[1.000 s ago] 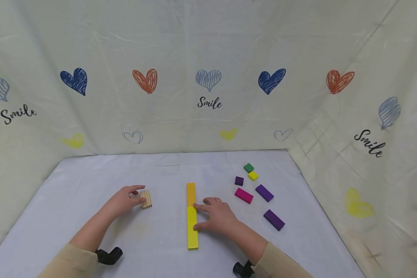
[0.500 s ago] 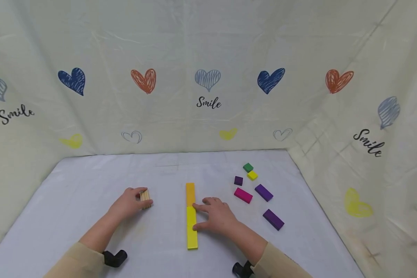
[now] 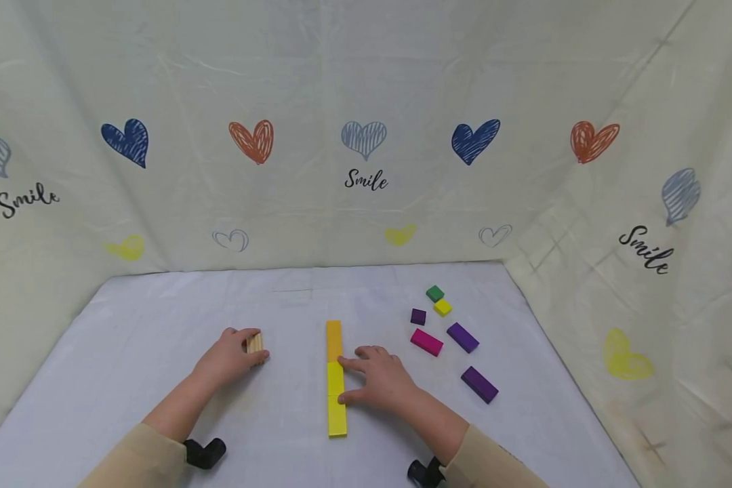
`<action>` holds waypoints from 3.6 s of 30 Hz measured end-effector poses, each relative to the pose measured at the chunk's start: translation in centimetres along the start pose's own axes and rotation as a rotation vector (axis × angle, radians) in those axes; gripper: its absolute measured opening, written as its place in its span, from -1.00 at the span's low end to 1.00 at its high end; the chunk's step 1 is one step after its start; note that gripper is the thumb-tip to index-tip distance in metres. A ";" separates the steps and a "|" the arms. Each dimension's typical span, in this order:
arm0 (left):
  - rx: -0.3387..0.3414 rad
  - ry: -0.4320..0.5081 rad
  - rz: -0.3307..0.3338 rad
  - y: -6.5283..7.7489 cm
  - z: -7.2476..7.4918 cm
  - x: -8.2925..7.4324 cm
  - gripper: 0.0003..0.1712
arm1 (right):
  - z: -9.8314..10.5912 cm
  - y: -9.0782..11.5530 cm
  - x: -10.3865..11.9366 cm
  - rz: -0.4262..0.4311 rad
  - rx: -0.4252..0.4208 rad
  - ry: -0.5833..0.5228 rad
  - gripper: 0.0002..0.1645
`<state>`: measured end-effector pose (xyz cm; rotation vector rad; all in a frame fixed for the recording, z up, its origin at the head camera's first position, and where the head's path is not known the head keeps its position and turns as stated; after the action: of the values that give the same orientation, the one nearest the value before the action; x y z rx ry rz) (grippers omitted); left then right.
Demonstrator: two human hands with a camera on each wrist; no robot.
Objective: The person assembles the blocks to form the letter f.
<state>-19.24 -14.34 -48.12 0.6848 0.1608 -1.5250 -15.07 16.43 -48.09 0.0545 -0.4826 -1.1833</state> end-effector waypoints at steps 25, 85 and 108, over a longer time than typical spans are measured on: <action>-0.018 0.030 -0.102 -0.2 0.9 0.2 -0.47 | 0.0 0.0 0.0 -0.009 0.008 -0.020 -0.09; 0.111 0.065 -0.322 -6.9 -2.7 -4.4 -0.57 | 0.1 -0.2 -0.1 -0.014 0.027 -0.033 -0.09; 0.086 0.006 -0.308 -7.2 -3.3 -4.8 -0.57 | -0.1 -0.3 -0.1 -0.011 0.011 -0.025 -0.08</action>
<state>-25.39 -7.89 -50.57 0.7581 0.2142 -1.8333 -15.28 16.42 -48.32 0.0523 -0.5111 -1.1928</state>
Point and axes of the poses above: each hand's wrist, its own y-axis away from the middle knuckle, its own z-axis out of the back of the hand, x = y × z, the point moved 1 cm from there along -y, towards the middle knuckle, and after that the axes turned 6 degrees about x, right-handed, at the moved point
